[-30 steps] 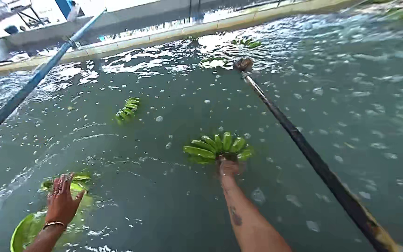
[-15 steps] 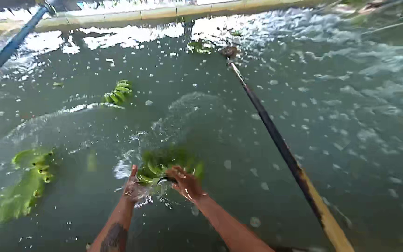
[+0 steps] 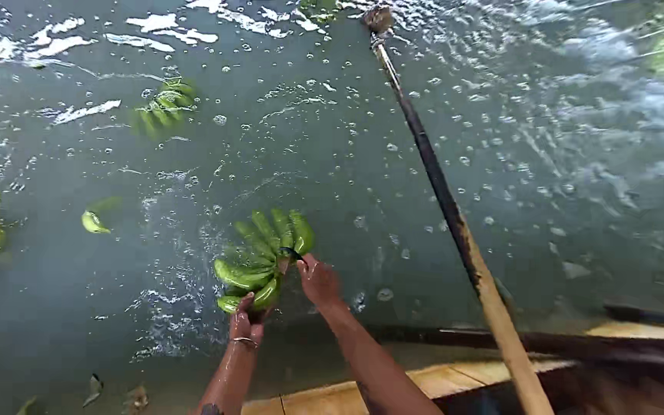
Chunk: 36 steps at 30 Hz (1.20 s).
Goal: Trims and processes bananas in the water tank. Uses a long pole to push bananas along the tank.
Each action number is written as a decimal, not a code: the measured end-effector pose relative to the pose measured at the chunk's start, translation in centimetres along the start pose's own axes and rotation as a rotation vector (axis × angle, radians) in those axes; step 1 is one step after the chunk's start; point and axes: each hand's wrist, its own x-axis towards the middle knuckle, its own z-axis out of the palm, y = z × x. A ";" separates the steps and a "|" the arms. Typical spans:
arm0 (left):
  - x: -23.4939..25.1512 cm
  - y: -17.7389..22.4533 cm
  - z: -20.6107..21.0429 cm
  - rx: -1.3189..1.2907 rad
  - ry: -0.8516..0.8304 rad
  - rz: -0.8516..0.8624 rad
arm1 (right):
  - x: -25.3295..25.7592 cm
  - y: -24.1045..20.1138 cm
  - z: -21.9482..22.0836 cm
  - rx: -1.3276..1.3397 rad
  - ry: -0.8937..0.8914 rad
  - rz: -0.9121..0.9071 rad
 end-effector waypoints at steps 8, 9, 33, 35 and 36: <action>-0.6 -1.5 0.8 -0.040 0.059 0.097 | -3.1 2.2 3.2 0.690 -0.173 0.047; -0.8 -1.4 0.8 -0.036 0.046 0.081 | -3.1 2.4 3.3 0.771 -0.176 0.051; 5.5 10.2 -9.5 0.064 0.117 0.212 | -8.4 7.3 -7.0 0.863 -0.285 -0.137; 4.5 13.1 -10.1 0.071 0.116 0.199 | -8.9 7.0 -7.6 0.781 -0.185 -0.176; 4.0 14.0 -10.5 0.062 0.117 0.197 | -9.4 6.5 -7.1 0.702 -0.155 -0.191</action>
